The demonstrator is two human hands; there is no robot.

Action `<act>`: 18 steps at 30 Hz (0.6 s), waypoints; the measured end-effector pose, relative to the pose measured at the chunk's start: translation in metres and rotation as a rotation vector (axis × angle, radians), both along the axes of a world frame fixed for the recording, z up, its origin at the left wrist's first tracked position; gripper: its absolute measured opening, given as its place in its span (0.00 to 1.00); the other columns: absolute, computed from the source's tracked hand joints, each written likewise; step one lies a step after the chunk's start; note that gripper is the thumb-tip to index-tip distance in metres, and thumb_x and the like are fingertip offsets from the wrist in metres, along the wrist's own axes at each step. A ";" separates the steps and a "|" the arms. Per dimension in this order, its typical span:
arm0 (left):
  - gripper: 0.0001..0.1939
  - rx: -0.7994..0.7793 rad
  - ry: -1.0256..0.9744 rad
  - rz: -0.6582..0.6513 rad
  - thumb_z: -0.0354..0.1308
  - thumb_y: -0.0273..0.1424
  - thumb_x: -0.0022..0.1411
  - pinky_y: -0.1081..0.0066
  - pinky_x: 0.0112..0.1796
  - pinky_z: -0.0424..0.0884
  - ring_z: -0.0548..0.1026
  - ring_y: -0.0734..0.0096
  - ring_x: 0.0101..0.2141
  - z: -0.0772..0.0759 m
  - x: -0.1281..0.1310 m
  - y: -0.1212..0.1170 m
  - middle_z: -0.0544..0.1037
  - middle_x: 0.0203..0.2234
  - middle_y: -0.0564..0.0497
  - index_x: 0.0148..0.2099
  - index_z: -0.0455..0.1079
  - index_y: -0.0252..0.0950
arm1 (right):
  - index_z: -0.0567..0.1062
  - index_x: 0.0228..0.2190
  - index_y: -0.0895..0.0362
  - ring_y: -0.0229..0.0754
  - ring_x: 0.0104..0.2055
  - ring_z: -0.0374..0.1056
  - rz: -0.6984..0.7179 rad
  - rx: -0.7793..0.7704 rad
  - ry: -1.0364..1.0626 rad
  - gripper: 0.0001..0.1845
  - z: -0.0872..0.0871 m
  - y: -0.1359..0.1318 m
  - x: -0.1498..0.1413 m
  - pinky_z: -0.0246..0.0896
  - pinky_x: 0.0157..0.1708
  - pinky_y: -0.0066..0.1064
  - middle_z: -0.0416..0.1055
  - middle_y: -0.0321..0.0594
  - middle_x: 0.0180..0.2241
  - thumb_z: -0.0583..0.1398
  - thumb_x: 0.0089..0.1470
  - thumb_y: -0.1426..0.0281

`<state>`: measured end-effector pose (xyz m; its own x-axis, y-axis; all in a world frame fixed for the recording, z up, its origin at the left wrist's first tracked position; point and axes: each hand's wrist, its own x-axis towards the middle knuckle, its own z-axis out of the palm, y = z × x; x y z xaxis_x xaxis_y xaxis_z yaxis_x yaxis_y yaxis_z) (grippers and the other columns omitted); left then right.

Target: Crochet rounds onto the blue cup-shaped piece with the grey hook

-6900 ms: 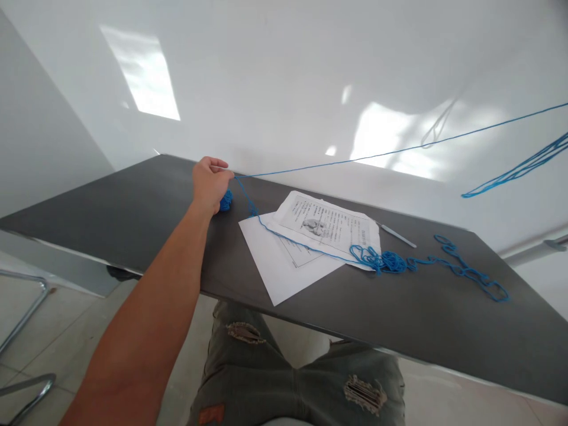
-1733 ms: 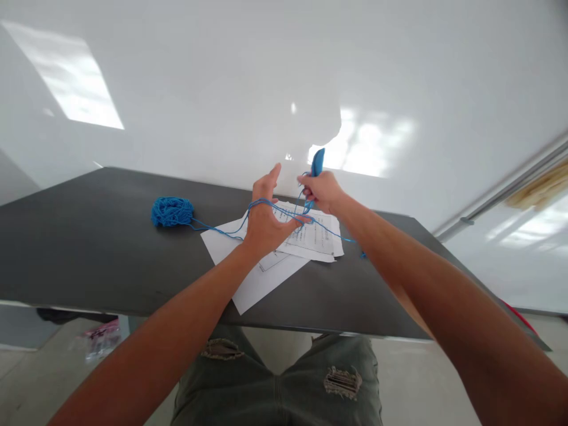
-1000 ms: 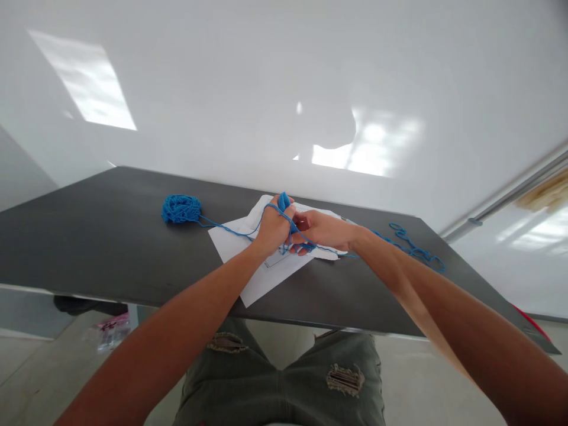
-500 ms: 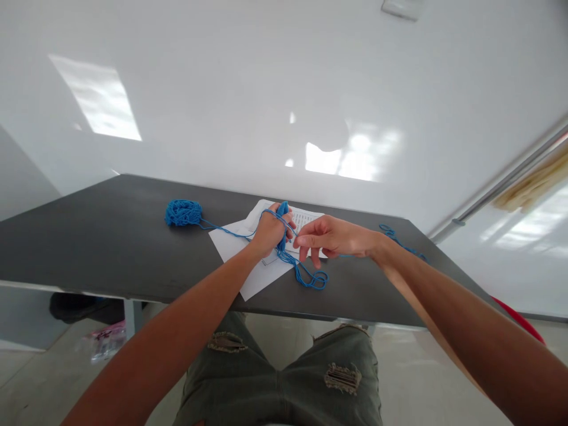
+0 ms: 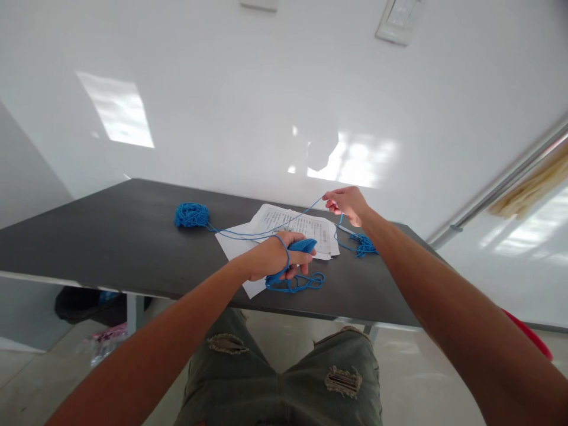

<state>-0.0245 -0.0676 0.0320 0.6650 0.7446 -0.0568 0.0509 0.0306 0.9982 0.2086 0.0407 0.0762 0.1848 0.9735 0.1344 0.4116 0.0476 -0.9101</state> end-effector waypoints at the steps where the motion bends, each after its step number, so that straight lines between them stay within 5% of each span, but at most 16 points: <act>1: 0.07 0.028 -0.009 0.027 0.63 0.29 0.60 0.77 0.19 0.62 0.68 0.79 0.19 0.003 0.000 -0.003 0.79 0.27 0.50 0.41 0.71 0.36 | 0.78 0.33 0.63 0.42 0.32 0.69 -0.046 0.028 -0.013 0.15 -0.005 0.002 0.001 0.63 0.29 0.34 0.75 0.49 0.30 0.70 0.54 0.63; 5: 0.08 0.125 -0.139 0.235 0.62 0.27 0.59 0.75 0.19 0.59 0.65 0.80 0.19 0.015 0.003 -0.007 0.77 0.26 0.52 0.42 0.72 0.36 | 0.74 0.52 0.58 0.51 0.58 0.70 -0.080 0.172 -0.005 0.30 -0.014 -0.015 -0.007 0.70 0.50 0.39 0.72 0.56 0.57 0.66 0.57 0.50; 9: 0.05 0.236 -0.225 0.475 0.60 0.28 0.62 0.72 0.22 0.62 0.66 0.76 0.21 0.023 0.009 0.002 0.76 0.27 0.52 0.42 0.71 0.37 | 0.67 0.56 0.52 0.55 0.63 0.70 0.318 0.041 0.328 0.43 -0.011 -0.058 -0.036 0.76 0.49 0.43 0.68 0.55 0.63 0.58 0.54 0.32; 13: 0.04 0.677 0.059 0.734 0.57 0.29 0.67 0.64 0.37 0.73 0.73 0.67 0.32 0.024 0.020 0.012 0.76 0.32 0.51 0.44 0.69 0.38 | 0.66 0.53 0.50 0.58 0.57 0.72 0.645 -0.109 0.510 0.53 -0.011 -0.097 -0.067 0.78 0.41 0.42 0.72 0.52 0.56 0.68 0.37 0.29; 18: 0.10 0.839 0.347 0.703 0.58 0.28 0.65 0.54 0.51 0.71 0.74 0.53 0.46 0.022 0.031 0.013 0.76 0.43 0.44 0.48 0.69 0.38 | 0.72 0.44 0.53 0.46 0.42 0.75 0.650 -0.207 0.557 0.43 -0.014 -0.110 -0.083 0.75 0.37 0.33 0.77 0.43 0.41 0.82 0.30 0.51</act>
